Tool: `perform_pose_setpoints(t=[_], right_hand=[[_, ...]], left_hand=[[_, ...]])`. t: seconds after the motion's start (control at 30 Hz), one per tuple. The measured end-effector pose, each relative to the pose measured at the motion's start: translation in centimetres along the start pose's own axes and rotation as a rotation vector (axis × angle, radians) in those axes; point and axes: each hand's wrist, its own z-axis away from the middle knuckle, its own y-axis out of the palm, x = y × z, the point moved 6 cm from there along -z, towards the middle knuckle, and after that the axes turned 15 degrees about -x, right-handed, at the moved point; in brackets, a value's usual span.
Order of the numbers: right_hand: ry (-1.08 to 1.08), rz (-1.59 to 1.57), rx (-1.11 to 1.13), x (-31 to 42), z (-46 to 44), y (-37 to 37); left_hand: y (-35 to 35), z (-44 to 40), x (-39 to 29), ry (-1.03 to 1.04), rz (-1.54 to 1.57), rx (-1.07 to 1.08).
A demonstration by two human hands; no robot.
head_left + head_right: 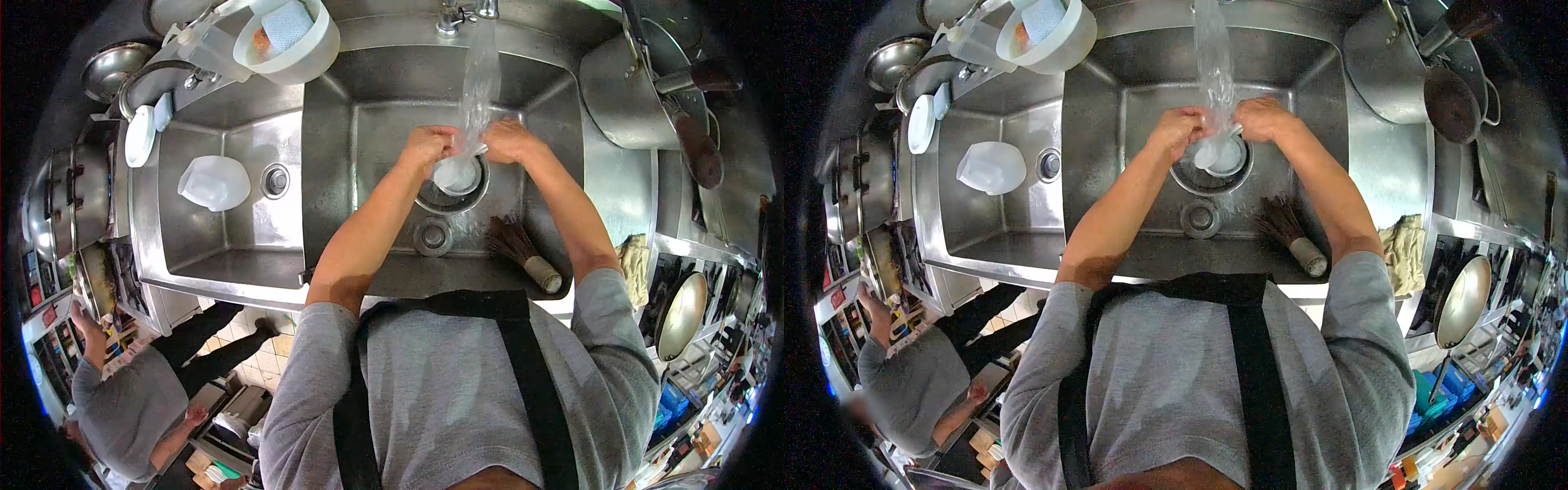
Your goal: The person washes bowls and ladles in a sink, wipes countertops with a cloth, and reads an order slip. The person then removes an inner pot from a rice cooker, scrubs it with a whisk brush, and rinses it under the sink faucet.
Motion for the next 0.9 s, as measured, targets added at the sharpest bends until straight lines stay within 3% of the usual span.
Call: perform_pose_setpoints(t=[0.2,0.27,0.4,0.5,0.6,0.63,0.7,0.73,0.8,0.83,0.9], right_hand=[[0.192,-0.152,0.001,-2.3,-3.8,6.1],[0.216,-0.133,-0.15,-3.0,-4.3,6.5],[0.233,-0.063,-0.313,-2.6,-3.7,1.9],[0.414,-0.032,-0.454,-4.1,-2.7,-2.3],[0.379,-0.382,-1.175,-7.0,-1.5,-5.8],[0.382,-0.387,-1.271,-7.4,-1.3,-6.8],[0.388,-0.395,-1.466,-7.6,-0.8,-9.5],[0.389,-0.437,-1.416,-7.6,-1.4,-10.5],[0.385,-0.519,-1.316,-7.6,-2.7,-11.8],[0.296,-0.41,-1.331,-8.3,-3.9,-11.3],[0.116,-0.19,-1.351,-10.9,-7.3,-8.6]], left_hand=[[0.2,-0.6,1.1,0.013,-0.005,0.029],[0.1,-0.9,1.7,0.003,0.005,0.016],[-0.7,-0.9,2.2,0.005,-0.022,0.016],[-2.0,-0.6,3.0,-0.038,-0.171,0.024],[-5.0,-1.2,4.5,0.012,-0.52,-0.083],[-6.3,-1.8,5.7,0.05,-0.659,-0.137],[-9.0,-3.2,8.1,0.595,-0.827,-0.375],[-9.6,-2.5,8.5,0.873,-0.896,-0.494],[-10.8,-1.4,9.9,0.687,-0.972,-0.595],[-11.4,-1.1,10.4,0.591,-1.006,-0.646],[-11.4,-1.8,12.1,0.304,-0.981,-0.368]])
